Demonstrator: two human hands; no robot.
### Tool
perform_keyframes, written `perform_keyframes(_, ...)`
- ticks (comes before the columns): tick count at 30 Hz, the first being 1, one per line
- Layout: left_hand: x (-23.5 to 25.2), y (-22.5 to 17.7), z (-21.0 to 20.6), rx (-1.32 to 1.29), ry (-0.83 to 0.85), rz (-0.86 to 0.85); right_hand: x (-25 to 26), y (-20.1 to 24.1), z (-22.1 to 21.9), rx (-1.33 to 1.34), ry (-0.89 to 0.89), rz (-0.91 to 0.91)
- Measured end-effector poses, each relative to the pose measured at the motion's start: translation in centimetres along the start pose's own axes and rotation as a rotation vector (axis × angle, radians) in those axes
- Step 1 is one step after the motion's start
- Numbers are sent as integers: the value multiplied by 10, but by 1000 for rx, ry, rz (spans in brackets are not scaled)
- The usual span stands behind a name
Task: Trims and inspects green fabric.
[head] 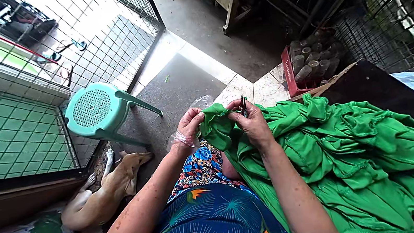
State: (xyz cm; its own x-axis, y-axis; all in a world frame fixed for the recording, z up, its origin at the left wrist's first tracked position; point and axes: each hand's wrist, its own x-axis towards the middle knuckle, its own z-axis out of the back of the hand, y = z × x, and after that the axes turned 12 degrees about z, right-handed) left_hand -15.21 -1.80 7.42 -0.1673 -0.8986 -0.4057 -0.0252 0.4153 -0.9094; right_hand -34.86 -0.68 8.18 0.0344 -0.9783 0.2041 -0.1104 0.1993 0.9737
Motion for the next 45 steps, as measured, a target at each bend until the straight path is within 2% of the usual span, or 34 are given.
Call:
perform_keyframes(2, -4, 1, -2, 217, -94, -144, -1, 1, 1, -26, 1, 24)
perform_keyframes(5, -5, -1, -6, 481, -207, -504, -1, 3, -1, -89, 15, 54)
perform_keyframes(7, -5, -2, -12, 561, -211, -612, -1, 4, -3, -116, 37, 42)
perform_keyframes(9, -5, -4, -18, 604, -192, -555, -1, 4, -7, -153, 57, 48)
perform_keyframes(11, -6, -6, -20, 544, -155, -422, -1, 4, -8, -201, 77, 55)
perform_keyframes(16, -11, -15, -18, -24, 38, 47, 0, 0, -4, -219, 94, 37)
perform_keyframes(18, -14, -20, -22, -194, 20, 212, 0, 0, -6, -256, 71, 39)
perform_keyframes(20, -14, -21, -27, -330, -3, 286, 1, 3, -6, -373, 46, 46)
perform_keyframes(23, -13, -19, -33, -453, -32, 306, 2, 13, -1, -608, 68, 103)
perform_keyframes(28, -12, -17, -40, -458, -77, 267, -2, 35, 1, -927, 290, 207)
perform_keyframes(32, -14, -14, -44, -398, -89, 210, -8, 29, -12, -1074, 267, 242)
perform_keyframes(38, -14, -10, -47, -317, -85, 195, -8, 21, -18, -1153, 232, 270)
perform_keyframes(41, -11, -10, -46, -303, -88, 188, -5, 22, -16, -1098, 202, 269)
perform_keyframes(43, -13, -7, -44, -269, -88, 200, -5, 21, -14, -1016, 142, 211)
perform_keyframes(45, -15, -3, -43, -209, -53, 176, -4, 18, -7, -873, 117, 76)
